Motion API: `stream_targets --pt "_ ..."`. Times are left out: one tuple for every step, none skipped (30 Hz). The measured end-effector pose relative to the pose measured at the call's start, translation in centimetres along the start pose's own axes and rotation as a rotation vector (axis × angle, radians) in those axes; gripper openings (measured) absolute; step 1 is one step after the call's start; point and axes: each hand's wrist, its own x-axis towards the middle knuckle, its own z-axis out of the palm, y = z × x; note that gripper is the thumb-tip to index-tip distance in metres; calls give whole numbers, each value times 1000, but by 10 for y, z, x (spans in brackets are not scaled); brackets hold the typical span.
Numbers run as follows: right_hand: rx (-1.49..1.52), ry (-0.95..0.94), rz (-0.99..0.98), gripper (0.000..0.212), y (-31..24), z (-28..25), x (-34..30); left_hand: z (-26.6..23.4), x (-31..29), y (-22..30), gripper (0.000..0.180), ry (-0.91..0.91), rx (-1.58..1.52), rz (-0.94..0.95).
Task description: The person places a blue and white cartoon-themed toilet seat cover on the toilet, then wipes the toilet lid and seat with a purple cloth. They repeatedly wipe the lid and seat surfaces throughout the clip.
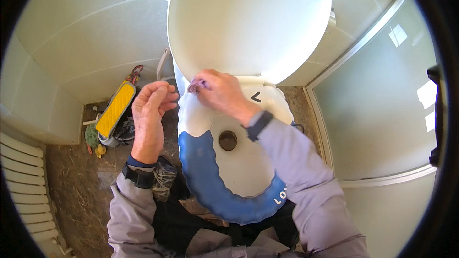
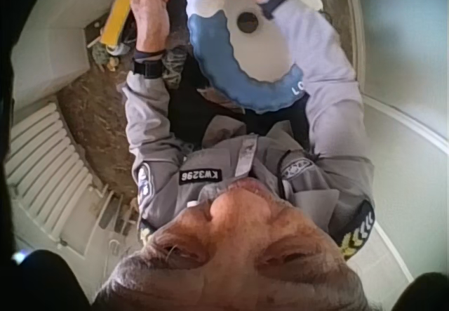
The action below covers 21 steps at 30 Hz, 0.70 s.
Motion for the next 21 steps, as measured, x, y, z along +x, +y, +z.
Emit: stream_targets --pt "152 -24 69 18 7 -14 -8 -2 0 0 20 11 -5 12" --pt "101 -4 71 18 17 -27 -14 -4 -1 0 20 30 -9 24" --pt "53 19 97 17 30 -40 -18 -5 -2 0 19 10 -1 48" --pt "1 45 124 16 44 -50 -18 -6 -3 -1 19 13 3 14" --pt "-129 -9 152 17 57 -55 -17 -5 -3 -1 19 5 -4 4" --pt "-261 -60 178 18 66 -56 -14 -5 -2 -1 19 -5 -10 -1" --pt "-390 -54 153 19 71 -52 -9 -3 -2 -1 20 -24 -12 8" --pt "-417 -64 209 18 69 -41 -5 -3 -2 -1 20 -14 -8 7" --pt "-441 -17 214 18 60 -24 0 -2 -2 0 20 -12 -9 6" --pt "-485 -17 290 17 48 -7 7 -1 -1 1 20 -13 -13 11" --pt "-518 58 203 14 33 10 13 -1 -1 1 20 2 -14 12" --pt "-608 48 257 12 19 25 18 0 -1 1 20 12 -5 1" --pt "-525 43 166 12 5 36 19 0 0 1 20 16 -1 -1" --pt "-479 -1 147 13 -2 38 18 0 1 1 20 19 2 -4" --pt "-372 -69 72 13 -5 35 18 1 2 0 20 1 -2 0" --pt "-289 -14 162 13 -5 31 18 0 2 0 20 -8 -7 0" --pt "-139 5 192 12 1 19 16 -2 1 0 20 10 -7 -24" --pt "8 30 220 12 9 8 14 -4 1 0 20 -1 -11 14" --pt "-8 18 282 12 17 0 17 -5 0 0 20 1 -9 18" --pt "-72 39 294 11 21 -2 19 -5 0 -2 20 -21 -18 39" --pt "-155 94 313 10 22 -2 22 -5 1 -2 20 -22 -6 50"
